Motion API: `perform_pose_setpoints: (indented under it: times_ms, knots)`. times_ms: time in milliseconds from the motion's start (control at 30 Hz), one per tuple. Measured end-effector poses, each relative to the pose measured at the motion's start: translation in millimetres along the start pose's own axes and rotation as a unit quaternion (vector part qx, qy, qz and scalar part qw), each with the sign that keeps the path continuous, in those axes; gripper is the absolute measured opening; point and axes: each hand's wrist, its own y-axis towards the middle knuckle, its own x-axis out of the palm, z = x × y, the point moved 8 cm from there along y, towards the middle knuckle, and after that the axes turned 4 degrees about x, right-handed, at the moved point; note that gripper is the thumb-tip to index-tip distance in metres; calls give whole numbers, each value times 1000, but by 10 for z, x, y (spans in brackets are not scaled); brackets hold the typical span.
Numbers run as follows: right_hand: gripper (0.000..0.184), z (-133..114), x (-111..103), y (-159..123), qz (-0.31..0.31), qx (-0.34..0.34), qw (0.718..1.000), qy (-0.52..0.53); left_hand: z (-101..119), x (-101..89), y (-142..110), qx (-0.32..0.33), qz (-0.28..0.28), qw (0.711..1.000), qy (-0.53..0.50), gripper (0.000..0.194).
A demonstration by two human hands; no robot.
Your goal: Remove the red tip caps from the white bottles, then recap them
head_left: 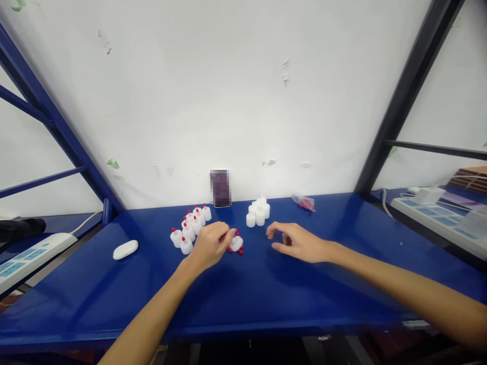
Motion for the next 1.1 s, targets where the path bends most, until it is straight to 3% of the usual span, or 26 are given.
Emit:
perform_pose_setpoints:
  times_ms: [133,300,500,667,900,1100]
  knots:
    - [43,-59,157,82,-42,10,982,184,253,311,252,51,-7,995,-82,35]
    - [33,-149,143,126,9,3,958,287,336,386,304,48,55,990,-119,39]
    - [41,-305,165,158,7,-33,967,254,235,441,184,26,50,991,-119,36]
    - [25,-313,179,173,-2,-37,976,215,283,454,153,65,5,994,-88,33]
    - [27,-368,-53,28,-21,-27,990,139,393,411,195,101,-42,992,-61,24]
    - [29,-178,-75,-68,-9,15,990,140,359,309,207,76,-16,996,-48,24]
